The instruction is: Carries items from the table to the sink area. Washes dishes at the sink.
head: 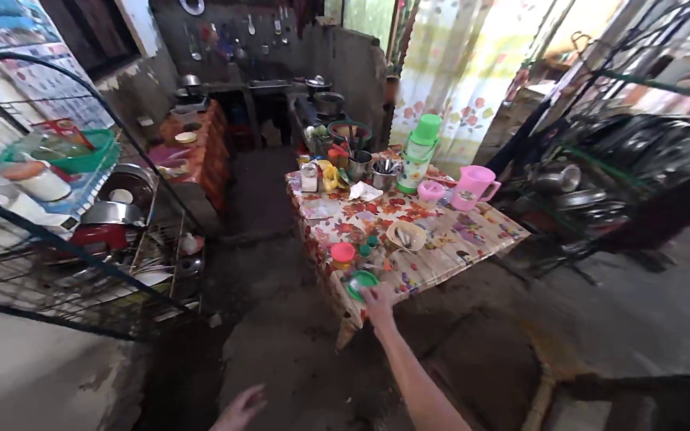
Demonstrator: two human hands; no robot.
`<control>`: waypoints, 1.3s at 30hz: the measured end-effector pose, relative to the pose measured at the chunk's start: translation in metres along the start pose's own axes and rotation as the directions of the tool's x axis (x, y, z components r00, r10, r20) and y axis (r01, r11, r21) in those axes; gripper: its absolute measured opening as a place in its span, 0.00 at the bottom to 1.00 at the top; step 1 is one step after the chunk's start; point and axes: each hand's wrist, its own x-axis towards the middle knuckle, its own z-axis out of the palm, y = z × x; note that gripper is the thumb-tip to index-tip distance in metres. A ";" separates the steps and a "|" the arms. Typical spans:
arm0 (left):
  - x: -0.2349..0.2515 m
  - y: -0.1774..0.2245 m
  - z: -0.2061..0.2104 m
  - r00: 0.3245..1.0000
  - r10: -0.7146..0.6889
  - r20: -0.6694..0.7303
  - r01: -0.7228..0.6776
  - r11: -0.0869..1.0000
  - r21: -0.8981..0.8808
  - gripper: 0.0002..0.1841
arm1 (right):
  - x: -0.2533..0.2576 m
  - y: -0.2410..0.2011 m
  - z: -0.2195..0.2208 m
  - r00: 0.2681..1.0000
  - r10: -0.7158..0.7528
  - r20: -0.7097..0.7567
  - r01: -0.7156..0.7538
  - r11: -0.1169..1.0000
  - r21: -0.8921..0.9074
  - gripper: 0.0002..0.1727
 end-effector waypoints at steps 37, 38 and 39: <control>0.018 0.150 0.219 0.998 -0.052 -0.041 -0.010 0.491 -0.871 0.29 | -0.108 0.079 -0.170 0.965 0.120 0.234 -0.110 0.992 -0.055 0.11; 0.021 0.136 0.196 0.990 -0.107 -0.093 -0.032 0.469 -0.883 0.29 | -0.090 0.080 -0.149 0.944 0.121 0.307 -0.072 0.983 -0.167 0.13; 0.023 0.122 0.174 0.981 -0.147 -0.128 -0.048 0.453 -0.890 0.29 | -0.071 0.076 -0.131 0.916 0.137 0.378 -0.026 0.959 -0.283 0.16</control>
